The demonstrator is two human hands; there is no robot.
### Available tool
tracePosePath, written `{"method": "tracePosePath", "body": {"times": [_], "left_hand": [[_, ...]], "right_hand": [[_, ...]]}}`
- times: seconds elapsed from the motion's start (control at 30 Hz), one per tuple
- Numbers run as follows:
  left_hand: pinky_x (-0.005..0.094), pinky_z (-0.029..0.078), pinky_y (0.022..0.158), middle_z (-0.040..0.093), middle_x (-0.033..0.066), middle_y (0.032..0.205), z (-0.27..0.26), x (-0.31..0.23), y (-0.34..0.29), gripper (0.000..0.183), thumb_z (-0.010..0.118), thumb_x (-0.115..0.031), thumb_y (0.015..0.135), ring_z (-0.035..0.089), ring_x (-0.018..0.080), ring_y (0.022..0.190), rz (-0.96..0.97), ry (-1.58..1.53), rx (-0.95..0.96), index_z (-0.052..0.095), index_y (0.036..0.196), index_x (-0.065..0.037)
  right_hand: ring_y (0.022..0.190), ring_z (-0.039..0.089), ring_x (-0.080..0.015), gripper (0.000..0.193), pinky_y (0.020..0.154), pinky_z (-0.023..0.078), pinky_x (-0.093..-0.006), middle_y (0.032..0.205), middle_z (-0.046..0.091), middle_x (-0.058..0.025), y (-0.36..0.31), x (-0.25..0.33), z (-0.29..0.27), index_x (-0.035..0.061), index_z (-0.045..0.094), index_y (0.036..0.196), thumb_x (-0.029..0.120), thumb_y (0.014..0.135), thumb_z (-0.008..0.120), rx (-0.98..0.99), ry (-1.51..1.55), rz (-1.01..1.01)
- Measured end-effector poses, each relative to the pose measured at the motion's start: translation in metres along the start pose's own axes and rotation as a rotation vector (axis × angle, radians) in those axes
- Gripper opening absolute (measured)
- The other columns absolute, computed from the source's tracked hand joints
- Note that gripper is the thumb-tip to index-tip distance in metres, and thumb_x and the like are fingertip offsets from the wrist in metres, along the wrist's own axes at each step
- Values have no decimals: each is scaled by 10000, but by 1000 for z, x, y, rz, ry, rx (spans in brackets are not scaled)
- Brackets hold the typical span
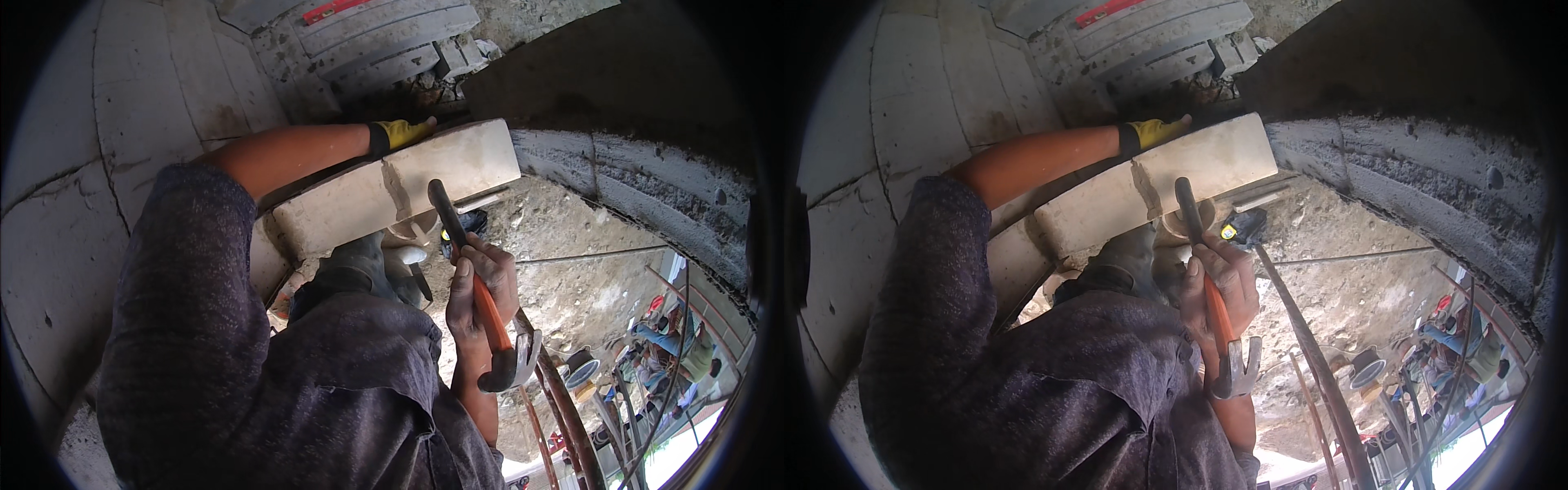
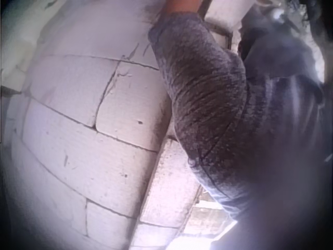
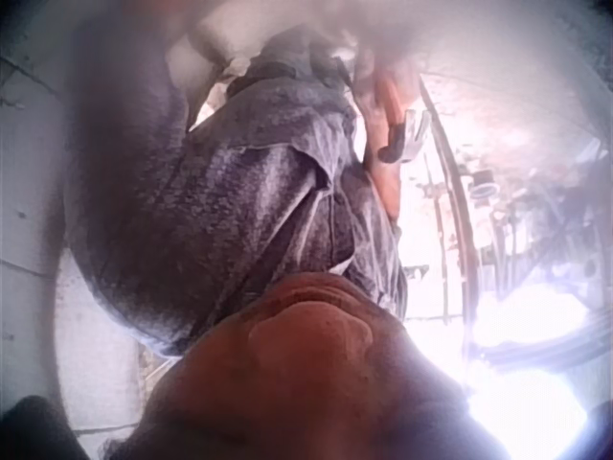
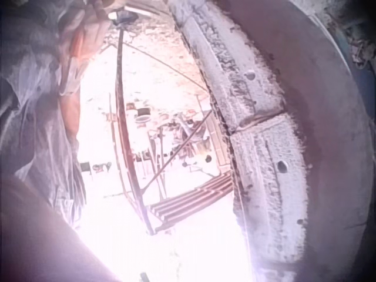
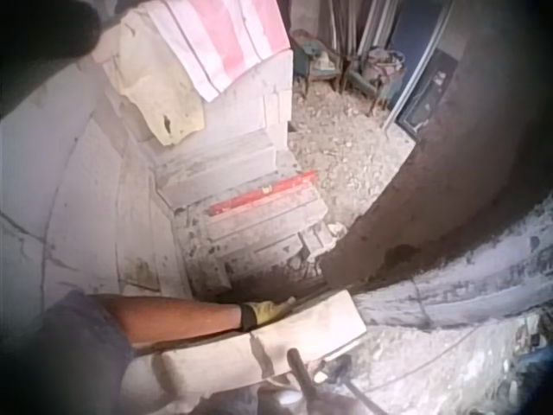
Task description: The person installs decorative ceramic tiles onto a concrete wall using a hammer to tap them into place. They repeatedly check the alignment and level of the tiles using a spirit level and a tape measure, making adjustments as needed. The person also uses a hammer to drive nails into the wall to secure the tiles.
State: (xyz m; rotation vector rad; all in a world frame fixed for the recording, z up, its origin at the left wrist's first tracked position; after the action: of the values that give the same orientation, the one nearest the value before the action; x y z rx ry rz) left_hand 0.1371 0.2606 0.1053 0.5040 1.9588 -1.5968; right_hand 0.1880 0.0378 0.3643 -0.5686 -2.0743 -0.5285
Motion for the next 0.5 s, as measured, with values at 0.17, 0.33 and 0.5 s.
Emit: {"method": "tracePosePath", "body": {"times": [0.17, 0.33, 0.5], "left_hand": [[400, 451, 969, 708, 184, 1107, 3, 11, 13, 901, 298, -819, 869, 649, 326, 1100, 15, 17, -16, 736, 1099, -66], [391, 459, 953, 716, 165, 1086, 6, 5, 10, 888, 303, -820, 870, 659, 298, 1071, 25, -28, 29, 742, 1096, -82], [382, 456, 957, 710, 154, 1114, 6, 14, 16, 860, 314, -802, 884, 652, 283, 1083, 25, -64, 47, 729, 1133, -92]], "right_hand": [[903, 689, -292, 103, 741, 575, -341, 1021, 650, -212, 5, 1, 2, -6, 640, 1005, 33, 910, 637, 1, -36, -29], [907, 688, -283, 98, 736, 572, -333, 1018, 654, -218, 15, 15, 4, -16, 642, 1001, 21, 911, 633, -13, -38, -84], [903, 691, -288, 101, 727, 566, -342, 1014, 666, -192, 20, 18, 14, -1, 645, 991, 27, 895, 660, 65, -102, -103]]}}
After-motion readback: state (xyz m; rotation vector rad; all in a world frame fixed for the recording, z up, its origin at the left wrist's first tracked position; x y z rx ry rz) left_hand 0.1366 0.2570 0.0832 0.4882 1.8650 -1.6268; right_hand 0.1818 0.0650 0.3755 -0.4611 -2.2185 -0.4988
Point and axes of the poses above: each hand's wrist, its own y-axis towards the middle knuckle, its own z-axis out of the palm, x = y × z, the point moved 5 cm from there along y, towards the middle knuckle
